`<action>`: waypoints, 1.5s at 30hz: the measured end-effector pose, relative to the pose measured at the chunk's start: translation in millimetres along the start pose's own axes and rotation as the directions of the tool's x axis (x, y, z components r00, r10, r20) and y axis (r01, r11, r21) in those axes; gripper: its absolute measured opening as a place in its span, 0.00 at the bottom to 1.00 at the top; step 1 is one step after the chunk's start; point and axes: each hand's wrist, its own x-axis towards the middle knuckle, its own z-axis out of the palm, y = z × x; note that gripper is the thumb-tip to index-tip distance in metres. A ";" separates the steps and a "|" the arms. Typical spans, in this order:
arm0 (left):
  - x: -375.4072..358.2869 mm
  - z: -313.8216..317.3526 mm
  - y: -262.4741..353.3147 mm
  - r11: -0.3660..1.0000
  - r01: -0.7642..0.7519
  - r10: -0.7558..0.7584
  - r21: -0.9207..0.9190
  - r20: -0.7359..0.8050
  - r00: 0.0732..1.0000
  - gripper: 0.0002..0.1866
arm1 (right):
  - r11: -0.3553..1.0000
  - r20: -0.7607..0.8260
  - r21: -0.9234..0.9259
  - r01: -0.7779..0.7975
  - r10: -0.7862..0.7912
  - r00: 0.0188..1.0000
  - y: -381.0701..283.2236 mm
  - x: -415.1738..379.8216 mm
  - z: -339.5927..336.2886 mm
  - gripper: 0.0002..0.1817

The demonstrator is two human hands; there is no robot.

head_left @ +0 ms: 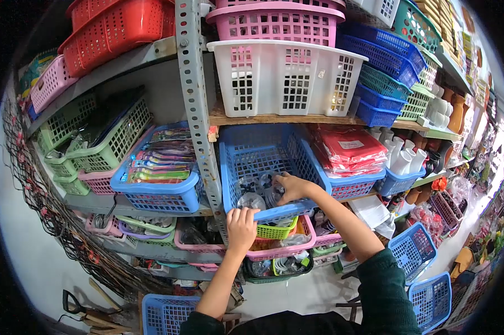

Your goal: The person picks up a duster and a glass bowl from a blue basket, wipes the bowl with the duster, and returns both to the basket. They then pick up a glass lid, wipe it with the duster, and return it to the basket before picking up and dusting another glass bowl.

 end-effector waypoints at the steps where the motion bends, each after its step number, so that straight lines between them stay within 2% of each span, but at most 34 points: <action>1: -3.8 1.5 1.6 1.000 0.007 -0.007 -0.002 -0.024 1.000 0.15 | 0.999 -0.010 -0.036 -0.024 0.023 1.000 -4.4 -1.9 0.9 0.46; 4: -15.1 6.3 2.3 1.000 -0.017 0.016 -0.007 -0.072 0.997 0.13 | 0.992 -0.019 -0.084 -0.092 0.090 0.996 -14.5 -11.3 0.2 0.47; 9: -27.4 10.3 1.6 1.000 -0.027 0.027 -0.004 -0.092 0.995 0.13 | 0.983 -0.038 -0.152 -0.103 0.098 0.994 -13.6 -12.0 7.9 0.50; 12: -34.0 15.4 2.7 0.998 -0.020 0.025 0.051 -0.099 0.995 0.13 | 0.983 0.021 -0.136 -0.122 0.126 0.992 -15.4 -14.4 12.3 0.52; 14: -35.8 18.0 3.7 0.999 -0.009 0.014 0.048 -0.115 0.993 0.12 | 0.971 -0.021 -0.200 -0.134 0.132 0.991 -17.1 -15.3 19.5 0.49; 17: -35.1 19.9 4.9 0.999 -0.024 0.027 0.023 -0.168 0.985 0.14 | 0.952 0.000 -0.276 -0.131 0.137 0.991 -25.3 -14.7 24.8 0.48; 27: -33.9 17.6 3.1 0.999 -0.032 0.035 0.023 -0.147 0.989 0.15 | 0.935 -0.054 -0.309 -0.175 0.166 0.985 -38.2 -22.1 38.0 0.45; 29: -30.6 14.2 3.4 1.000 -0.027 0.029 0.016 -0.132 0.991 0.15 | 0.962 -0.175 -0.184 -0.201 0.170 0.970 -45.4 -35.1 32.0 0.39; 30: -28.7 13.2 2.7 1.000 -0.027 0.029 0.016 -0.135 0.990 0.15 | 0.962 -0.177 -0.186 -0.201 0.168 0.970 -49.2 -39.7 31.9 0.39; 32: -24.5 10.5 0.4 1.000 -0.015 0.015 0.000 -0.093 0.996 0.15 | 0.985 -0.427 -0.086 -0.150 0.099 0.899 -60.7 -52.1 35.4 0.30; 33: -22.0 7.7 0.2 1.000 -0.015 0.015 -0.001 -0.093 0.996 0.15 | 0.981 -0.505 -0.120 -0.150 0.070 0.860 -71.3 -61.0 39.4 0.23; 34: -17.7 3.6 0.4 1.000 0.000 0.000 -0.009 -0.067 0.998 0.14 | 0.981 -0.505 -0.120 -0.153 0.073 0.860 -80.9 -69.0 41.6 0.23; 36: -9.4 -1.0 -1.1 1.000 0.011 -0.012 -0.021 -0.038 0.999 0.13 | 0.929 -0.575 -0.248 -0.276 0.088 0.814 -94.8 -82.0 47.5 0.19; 37: -5.7 -2.6 -2.8 0.999 0.029 -0.030 -0.040 -0.020 0.999 0.13 | 0.939 -0.663 -0.240 -0.246 0.026 0.748 -98.0 -85.9 52.3 0.17; 38: -1.5 -5.3 -4.4 0.997 0.048 -0.048 -0.059 -0.001 0.999 0.12 | 0.939 -0.663 -0.237 -0.249 0.031 0.748 -96.9 -88.6 54.9 0.17; 41: 8.5 -10.9 -6.2 0.996 0.058 -0.055 -0.064 0.042 0.998 0.15 | 0.965 -0.711 -0.244 -0.095 -0.111 0.694 -84.9 -96.2 58.6 0.16; 44: 10.5 -9.9 -7.7 0.995 0.067 -0.061 -0.072 0.075 0.995 0.16 | 0.957 -0.727 -0.287 -0.049 -0.184 0.662 -74.8 -96.1 60.4 0.15; 45: 10.8 -10.2 -7.8 0.993 0.078 -0.071 -0.084 0.088 0.994 0.16 | 0.954 -0.719 -0.293 -0.057 -0.180 0.671 -72.1 -96.1 62.1 0.18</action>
